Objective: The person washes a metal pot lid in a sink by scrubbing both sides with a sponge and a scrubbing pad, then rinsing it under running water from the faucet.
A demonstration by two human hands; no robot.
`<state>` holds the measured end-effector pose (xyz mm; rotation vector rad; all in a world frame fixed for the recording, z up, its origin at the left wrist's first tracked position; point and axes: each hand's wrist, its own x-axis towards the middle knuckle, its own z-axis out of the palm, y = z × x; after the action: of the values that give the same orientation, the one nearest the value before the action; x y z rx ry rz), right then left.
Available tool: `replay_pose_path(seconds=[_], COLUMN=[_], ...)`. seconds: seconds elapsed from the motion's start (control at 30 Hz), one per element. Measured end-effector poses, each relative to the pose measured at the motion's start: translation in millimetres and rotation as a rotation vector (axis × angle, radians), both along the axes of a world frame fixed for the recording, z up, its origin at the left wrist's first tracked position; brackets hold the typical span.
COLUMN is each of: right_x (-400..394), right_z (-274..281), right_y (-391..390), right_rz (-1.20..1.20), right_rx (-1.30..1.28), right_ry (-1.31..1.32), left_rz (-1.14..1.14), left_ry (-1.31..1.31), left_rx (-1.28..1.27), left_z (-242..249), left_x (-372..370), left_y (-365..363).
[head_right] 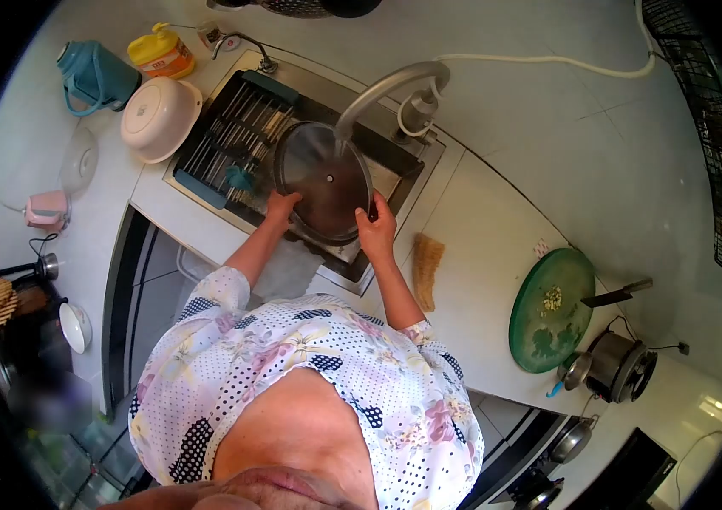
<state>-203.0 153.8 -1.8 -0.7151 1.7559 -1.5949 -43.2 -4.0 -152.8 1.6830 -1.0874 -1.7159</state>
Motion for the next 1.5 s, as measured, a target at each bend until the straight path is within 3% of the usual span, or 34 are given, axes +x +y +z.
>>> replay_pose_path(seconds=[0.27,0.53,0.63,0.93,1.03,1.23,1.33,1.43,1.5], right_x=[4.3,5.5,6.0,-10.0,-13.0,-15.7,-21.5,-19.7,-18.7], right_z=[4.6,4.7,10.7,-5.2,-3.9,-16.7,-20.5,-21.7,-25.4], right_y=[-7.1,-9.1,-9.5,-6.4,-5.2,-0.8,-0.2,-11.8,-26.6], right_rz=[0.027,0.012,0.022,-0.058,-0.067,-0.11,-0.067,-0.103,-0.104], right_rx=[0.016,0.028,0.06,-0.011,0.026,-0.012,0.141,0.088,0.075], right_ry=[0.065,0.088,0.102,0.087,0.046,-0.064,-0.055,-0.007,0.052], left_rz=[-0.005,0.014,0.025,-0.105,-0.089,-0.246,-0.286,-0.25,-0.228], left_ry=[-0.008,-0.137,-0.017,-0.068,-0.23,-0.379,-0.241,0.026,0.045], left_rx=[-0.053,-0.11,-0.053,-0.108,-0.121,-0.184,-0.045,0.264,0.268], left_z=[-23.9,-1.0,9.7,12.9,33.9,15.0,-5.0,21.9,12.9], left_x=[-5.3,-8.1,-10.8,-23.1,-30.5,-22.0,-11.4,-1.3,2.1], left_y=[-12.9,-10.3,-7.5,-13.0,-7.7,-7.8,-7.2,-0.7,0.7])
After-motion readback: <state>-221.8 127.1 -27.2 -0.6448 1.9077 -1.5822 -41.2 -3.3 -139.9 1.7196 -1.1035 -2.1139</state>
